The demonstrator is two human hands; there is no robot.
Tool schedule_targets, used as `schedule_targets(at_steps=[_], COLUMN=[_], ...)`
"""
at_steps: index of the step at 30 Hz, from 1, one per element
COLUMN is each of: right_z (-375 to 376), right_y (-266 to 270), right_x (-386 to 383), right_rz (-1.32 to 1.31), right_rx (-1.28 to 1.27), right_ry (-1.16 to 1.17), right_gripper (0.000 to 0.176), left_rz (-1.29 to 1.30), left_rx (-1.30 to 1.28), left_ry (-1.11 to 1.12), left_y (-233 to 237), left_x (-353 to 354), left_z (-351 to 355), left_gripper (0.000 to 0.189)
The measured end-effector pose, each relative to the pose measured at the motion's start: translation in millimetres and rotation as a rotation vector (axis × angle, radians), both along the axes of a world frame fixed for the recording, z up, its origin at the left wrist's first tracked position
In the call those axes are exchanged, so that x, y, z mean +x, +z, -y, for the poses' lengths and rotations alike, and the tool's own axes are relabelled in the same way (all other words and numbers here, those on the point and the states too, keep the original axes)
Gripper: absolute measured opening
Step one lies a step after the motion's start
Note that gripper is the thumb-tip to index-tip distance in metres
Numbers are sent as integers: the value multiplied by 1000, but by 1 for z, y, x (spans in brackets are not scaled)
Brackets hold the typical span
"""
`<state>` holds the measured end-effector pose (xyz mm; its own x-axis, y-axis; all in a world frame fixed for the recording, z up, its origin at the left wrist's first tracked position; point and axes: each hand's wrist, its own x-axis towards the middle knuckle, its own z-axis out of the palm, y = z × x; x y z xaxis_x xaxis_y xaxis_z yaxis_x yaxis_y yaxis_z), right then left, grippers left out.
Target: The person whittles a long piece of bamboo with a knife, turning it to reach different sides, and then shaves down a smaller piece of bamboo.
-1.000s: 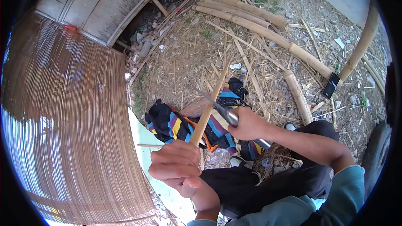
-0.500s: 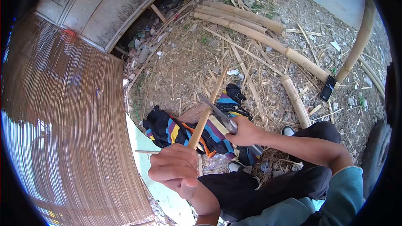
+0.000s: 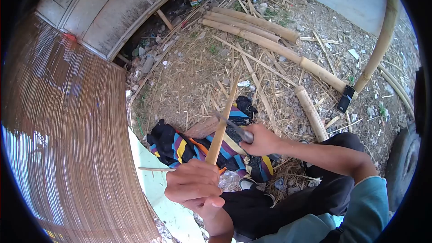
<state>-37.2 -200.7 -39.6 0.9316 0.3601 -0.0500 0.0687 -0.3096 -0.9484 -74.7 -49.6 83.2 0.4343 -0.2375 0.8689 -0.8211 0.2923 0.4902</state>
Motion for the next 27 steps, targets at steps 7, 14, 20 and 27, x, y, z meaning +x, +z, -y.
schedule_targets(at_steps=[7,14,20,27], right_z=[-3,-27,-20,-38], right_y=[-22,-36,-35,-3], right_x=[20,14,36,18], right_rz=[203,-216,176,261], right_rx=[211,121,132,186], right_ry=[333,-125,255,283], right_gripper=[14,21,17,11], left_rz=[59,-92,40,61], left_rx=[65,-124,-7,-51], left_ry=[33,87,48,33], left_y=[5,-1,5,4], left_x=[0,0,8,16], left_z=[10,-21,-20,-37], left_gripper=[42,44,41,36])
